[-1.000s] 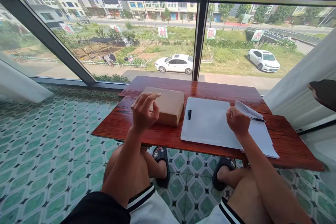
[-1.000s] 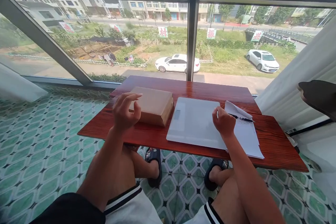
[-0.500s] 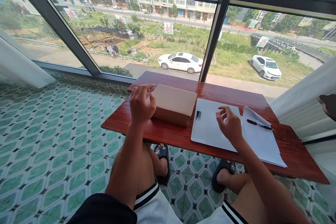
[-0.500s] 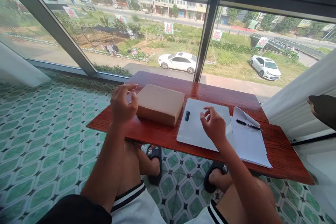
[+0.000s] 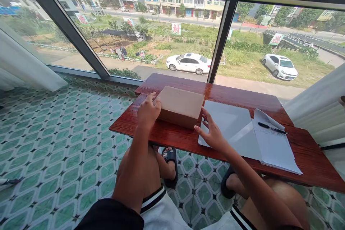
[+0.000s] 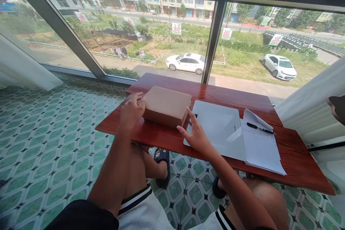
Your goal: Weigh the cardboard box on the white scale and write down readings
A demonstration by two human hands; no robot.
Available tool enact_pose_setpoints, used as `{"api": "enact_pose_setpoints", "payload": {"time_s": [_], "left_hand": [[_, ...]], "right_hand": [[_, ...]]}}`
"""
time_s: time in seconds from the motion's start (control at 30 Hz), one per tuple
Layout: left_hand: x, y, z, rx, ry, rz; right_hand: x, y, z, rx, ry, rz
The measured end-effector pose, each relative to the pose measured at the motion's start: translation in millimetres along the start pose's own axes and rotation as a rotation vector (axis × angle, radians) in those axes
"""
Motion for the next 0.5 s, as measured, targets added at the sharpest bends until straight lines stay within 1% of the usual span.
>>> {"api": "enact_pose_setpoints", "payload": {"time_s": [0.07,0.17,0.27,0.5], "left_hand": [[0.2,2.6,-1.8,-0.025,-0.034,-0.035],[0.0,4.4,-3.4,-0.049,-0.053,-0.051],[-0.4,6.1,-2.9,-0.043,-0.041,-0.059],[0.2,8.3,-2.0,-0.024,-0.030,-0.041]], "right_hand": [[0.5,4.9,1.6,-0.031,-0.008,-0.032],[1.5,9.2,4.3,-0.032,-0.025,-0.029],[0.2,12.7,7.8,-0.026,-0.005,-0.021],[-4.8,17.3,7.1,-0.111,0.012,-0.027]]}}
Point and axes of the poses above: each hand's wrist, its own x-axis away from the middle knuckle, its own y-axis out of the palm, z = x × y, the point moved 6 cm from there along -x, towards the middle knuckle, and after that the axes turned 11 degrees about y, right-handed, at the moved point
